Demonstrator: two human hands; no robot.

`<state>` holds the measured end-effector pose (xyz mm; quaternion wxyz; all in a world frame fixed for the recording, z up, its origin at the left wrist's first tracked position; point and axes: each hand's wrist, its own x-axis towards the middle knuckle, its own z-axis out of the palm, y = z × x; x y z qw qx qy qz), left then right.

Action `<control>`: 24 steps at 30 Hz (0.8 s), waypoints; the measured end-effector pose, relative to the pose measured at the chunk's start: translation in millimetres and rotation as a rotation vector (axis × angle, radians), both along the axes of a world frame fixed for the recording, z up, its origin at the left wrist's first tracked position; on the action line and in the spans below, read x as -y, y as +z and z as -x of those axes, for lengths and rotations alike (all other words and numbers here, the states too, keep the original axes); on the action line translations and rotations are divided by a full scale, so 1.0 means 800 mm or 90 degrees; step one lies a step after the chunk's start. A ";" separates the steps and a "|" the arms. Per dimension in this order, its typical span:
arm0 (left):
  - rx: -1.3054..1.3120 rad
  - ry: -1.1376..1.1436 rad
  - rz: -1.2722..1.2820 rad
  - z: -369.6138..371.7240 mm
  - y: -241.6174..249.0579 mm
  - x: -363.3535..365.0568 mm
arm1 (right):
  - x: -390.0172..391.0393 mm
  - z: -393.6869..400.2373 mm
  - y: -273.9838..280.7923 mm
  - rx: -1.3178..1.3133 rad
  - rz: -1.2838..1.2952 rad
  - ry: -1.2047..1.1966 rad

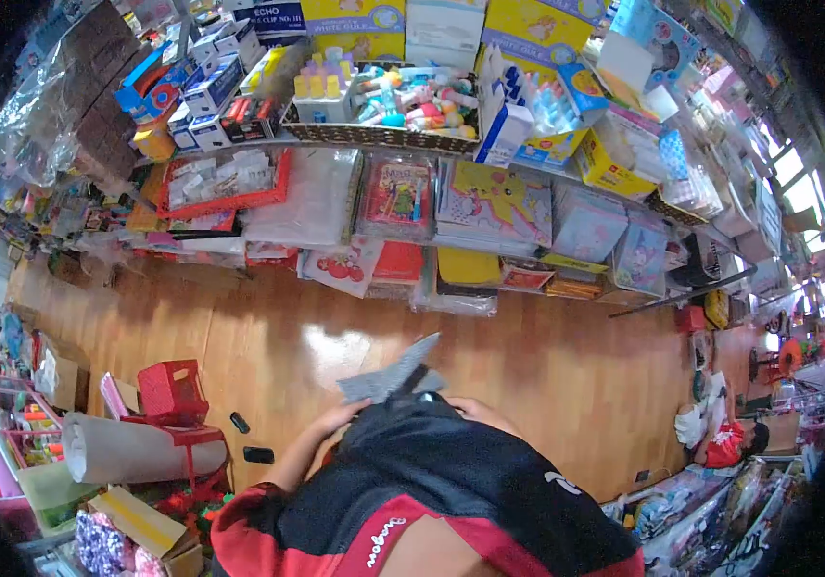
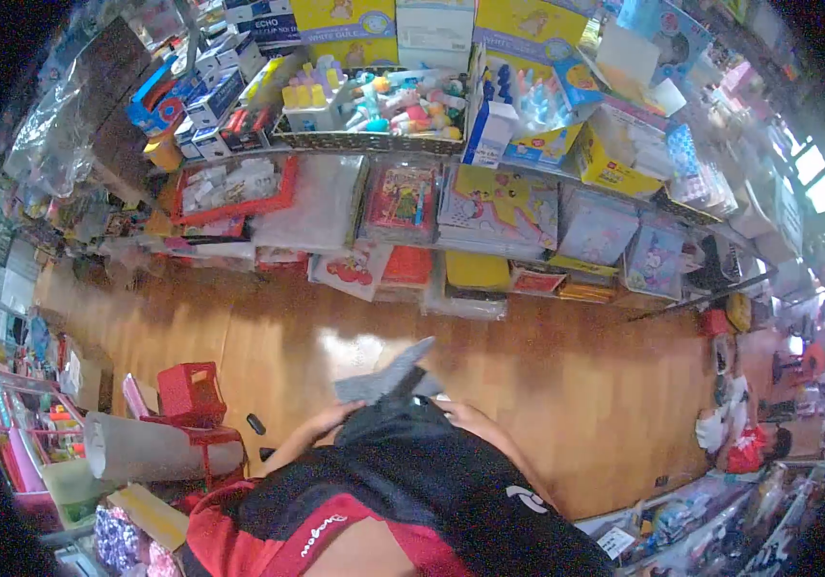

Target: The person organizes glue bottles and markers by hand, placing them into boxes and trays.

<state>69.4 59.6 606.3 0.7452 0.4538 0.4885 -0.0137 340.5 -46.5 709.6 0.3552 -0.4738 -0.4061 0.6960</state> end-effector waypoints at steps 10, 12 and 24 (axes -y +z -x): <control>0.241 0.696 -0.424 0.088 0.218 -0.118 | -0.099 -0.095 0.201 0.681 -0.173 -0.037; 0.318 0.647 -0.611 0.103 0.343 -0.131 | -0.079 -0.094 0.326 0.539 -0.489 -0.474; 1.040 0.226 -0.787 0.674 0.445 0.053 | -0.015 -0.138 0.417 0.476 -0.920 -0.617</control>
